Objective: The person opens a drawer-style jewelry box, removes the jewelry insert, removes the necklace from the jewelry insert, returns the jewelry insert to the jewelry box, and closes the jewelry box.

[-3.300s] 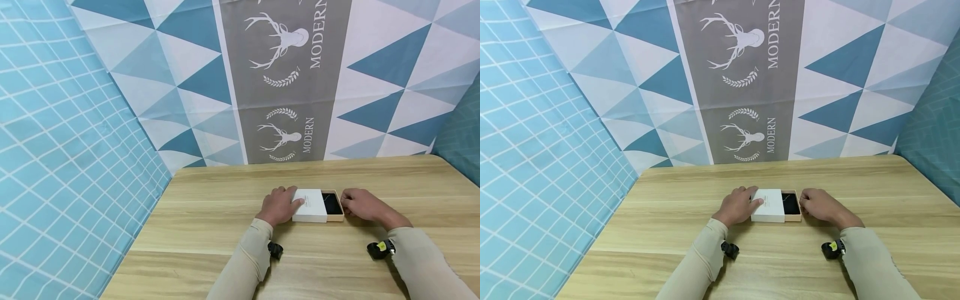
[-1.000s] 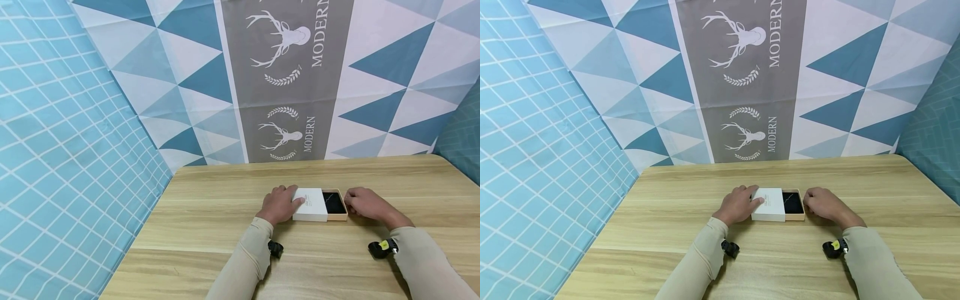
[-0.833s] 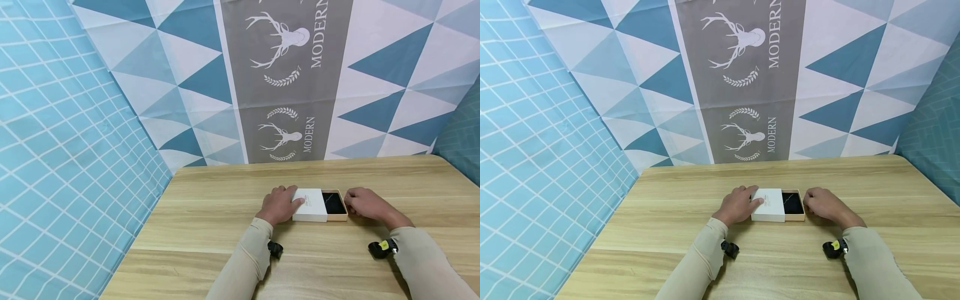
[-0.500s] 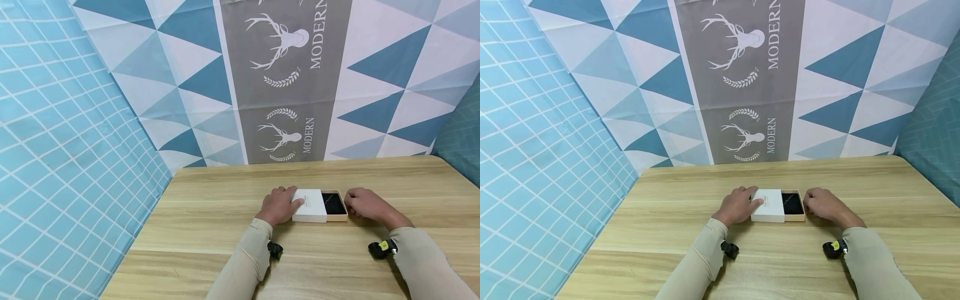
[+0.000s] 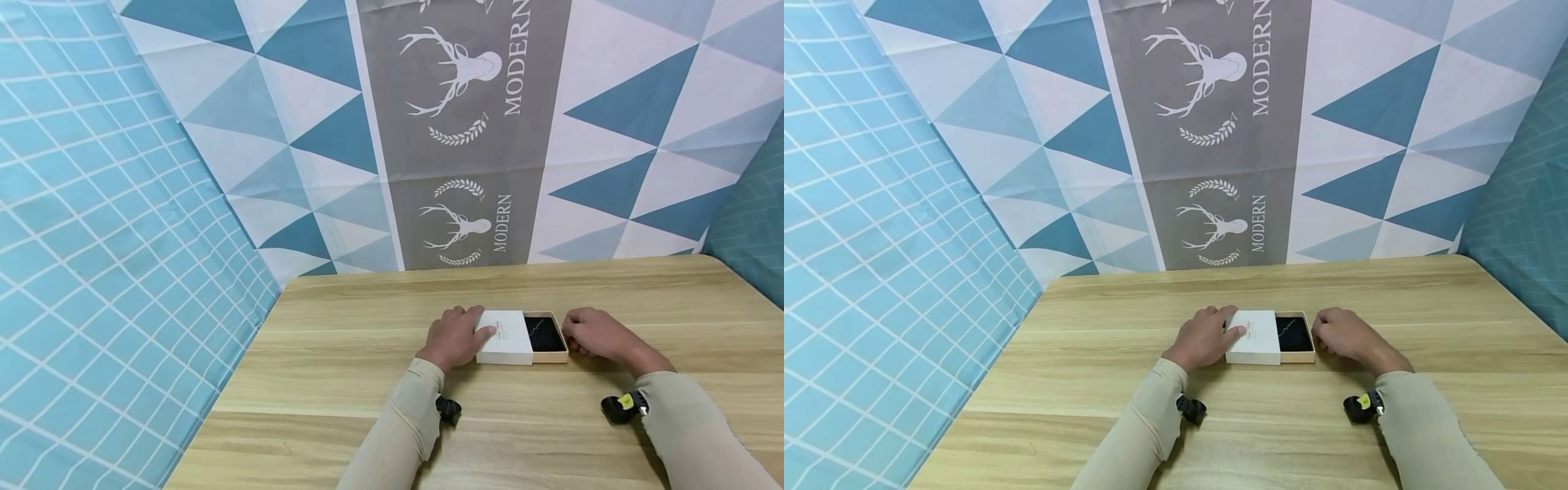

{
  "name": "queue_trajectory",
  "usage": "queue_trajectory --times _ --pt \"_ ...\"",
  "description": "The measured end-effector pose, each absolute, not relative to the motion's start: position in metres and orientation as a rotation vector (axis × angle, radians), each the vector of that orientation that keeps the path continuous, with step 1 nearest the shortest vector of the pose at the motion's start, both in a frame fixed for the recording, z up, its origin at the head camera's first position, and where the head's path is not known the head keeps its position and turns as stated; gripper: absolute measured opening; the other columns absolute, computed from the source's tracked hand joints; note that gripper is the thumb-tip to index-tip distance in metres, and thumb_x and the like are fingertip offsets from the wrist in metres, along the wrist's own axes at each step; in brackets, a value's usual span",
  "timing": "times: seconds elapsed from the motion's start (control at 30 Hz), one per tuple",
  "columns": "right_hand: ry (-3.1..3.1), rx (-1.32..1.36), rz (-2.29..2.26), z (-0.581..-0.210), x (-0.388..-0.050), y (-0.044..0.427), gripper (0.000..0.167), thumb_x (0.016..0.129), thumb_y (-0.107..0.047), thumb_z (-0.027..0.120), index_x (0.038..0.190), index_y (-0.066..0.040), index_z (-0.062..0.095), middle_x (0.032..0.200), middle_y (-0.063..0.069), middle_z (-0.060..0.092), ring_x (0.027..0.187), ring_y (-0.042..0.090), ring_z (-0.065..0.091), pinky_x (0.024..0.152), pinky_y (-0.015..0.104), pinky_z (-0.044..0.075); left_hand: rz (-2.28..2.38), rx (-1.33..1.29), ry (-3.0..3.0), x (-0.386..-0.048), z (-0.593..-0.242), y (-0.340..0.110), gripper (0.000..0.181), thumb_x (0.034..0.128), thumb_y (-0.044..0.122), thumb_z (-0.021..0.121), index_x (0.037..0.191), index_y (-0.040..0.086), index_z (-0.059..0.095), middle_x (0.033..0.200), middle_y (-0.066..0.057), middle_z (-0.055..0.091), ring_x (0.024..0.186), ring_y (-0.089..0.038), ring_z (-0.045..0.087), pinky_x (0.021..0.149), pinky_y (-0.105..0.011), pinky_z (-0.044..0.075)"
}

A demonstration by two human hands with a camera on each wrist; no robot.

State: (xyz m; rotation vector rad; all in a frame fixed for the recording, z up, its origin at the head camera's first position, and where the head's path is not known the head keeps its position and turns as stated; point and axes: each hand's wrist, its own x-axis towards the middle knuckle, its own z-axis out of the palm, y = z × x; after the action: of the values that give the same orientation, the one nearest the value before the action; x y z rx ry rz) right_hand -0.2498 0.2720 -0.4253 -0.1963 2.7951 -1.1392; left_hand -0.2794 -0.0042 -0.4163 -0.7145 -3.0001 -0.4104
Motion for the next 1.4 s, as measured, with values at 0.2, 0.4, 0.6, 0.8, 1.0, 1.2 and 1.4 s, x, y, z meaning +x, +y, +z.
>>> queue_trajectory --times 0.2,0.4,0.6,0.8,1.0,1.2,1.4 --pt "2.783 -0.178 -1.14 -0.426 -0.2518 0.2736 0.022 0.095 -0.008 0.042 0.081 -0.004 0.059 0.071 0.007 0.055 0.06 0.022 0.051 0.055 0.035 0.045 -0.402 -0.711 -3.009 -0.2803 -0.4154 -0.0043 0.054 0.1035 0.053 0.045 0.15 0.026 0.049 0.132 -0.003 0.061 0.115 -0.022 0.057 0.092 -0.042 0.048" --pt "2.771 -0.19 -1.151 -0.4241 -0.2509 0.2745 0.023 0.097 -0.009 0.041 0.083 -0.003 0.059 0.072 0.007 0.054 0.06 0.022 0.05 0.054 0.036 0.044 -0.402 -0.707 -3.012 -0.2804 -0.415 -0.0044 0.054 0.1031 0.053 0.046 0.15 0.026 0.049 0.132 -0.003 0.061 0.116 -0.022 0.057 0.093 -0.041 0.048" --pt "2.773 -0.191 -1.148 -0.4258 -0.2507 0.2746 0.023 0.097 -0.008 0.041 0.082 -0.003 0.058 0.071 0.007 0.053 0.06 0.022 0.05 0.054 0.036 0.044 -0.406 -0.709 -3.01 -0.2799 -0.4157 -0.0043 0.054 0.1031 0.053 0.046 0.15 0.026 0.049 0.132 -0.003 0.061 0.115 -0.021 0.057 0.092 -0.041 0.048" --pt "2.779 -0.189 -1.15 -0.4281 -0.2515 0.2753 0.024 0.097 -0.008 0.04 0.082 -0.003 0.058 0.071 0.007 0.053 0.058 0.022 0.05 0.053 0.036 0.044 -0.403 -0.707 -3.009 -0.2796 -0.4163 -0.0045 0.054 0.1032 0.054 0.045 0.15 0.026 0.048 0.132 -0.003 0.061 0.116 -0.021 0.057 0.092 -0.041 0.048" --pt "2.767 -0.163 -1.15 -0.4283 -0.2518 0.2761 0.024 0.096 -0.008 0.039 0.082 -0.004 0.058 0.07 0.007 0.053 0.056 0.021 0.049 0.051 0.035 0.044 -0.407 -0.716 -3.014 -0.2797 -0.4158 -0.0047 0.055 0.1038 0.053 0.044 0.151 0.025 0.047 0.134 -0.004 0.06 0.117 -0.022 0.056 0.094 -0.042 0.047" --pt "2.761 -0.143 -1.164 -0.4294 -0.2519 0.2773 0.024 0.095 -0.008 0.039 0.082 -0.004 0.058 0.069 0.007 0.052 0.054 0.021 0.049 0.048 0.034 0.044 -0.405 -0.719 -3.01 -0.2797 -0.4154 -0.0047 0.054 0.1037 0.053 0.044 0.15 0.025 0.048 0.134 -0.004 0.06 0.117 -0.022 0.056 0.094 -0.042 0.048" --pt "2.761 -0.14 -1.169 -0.4291 -0.2514 0.2787 0.024 0.095 -0.008 0.039 0.082 -0.003 0.059 0.069 0.008 0.053 0.054 0.021 0.049 0.049 0.035 0.045 -0.418 -0.722 -3.015 -0.279 -0.4155 -0.0048 0.054 0.1034 0.054 0.045 0.15 0.026 0.048 0.135 -0.003 0.06 0.118 -0.021 0.056 0.094 -0.042 0.047"
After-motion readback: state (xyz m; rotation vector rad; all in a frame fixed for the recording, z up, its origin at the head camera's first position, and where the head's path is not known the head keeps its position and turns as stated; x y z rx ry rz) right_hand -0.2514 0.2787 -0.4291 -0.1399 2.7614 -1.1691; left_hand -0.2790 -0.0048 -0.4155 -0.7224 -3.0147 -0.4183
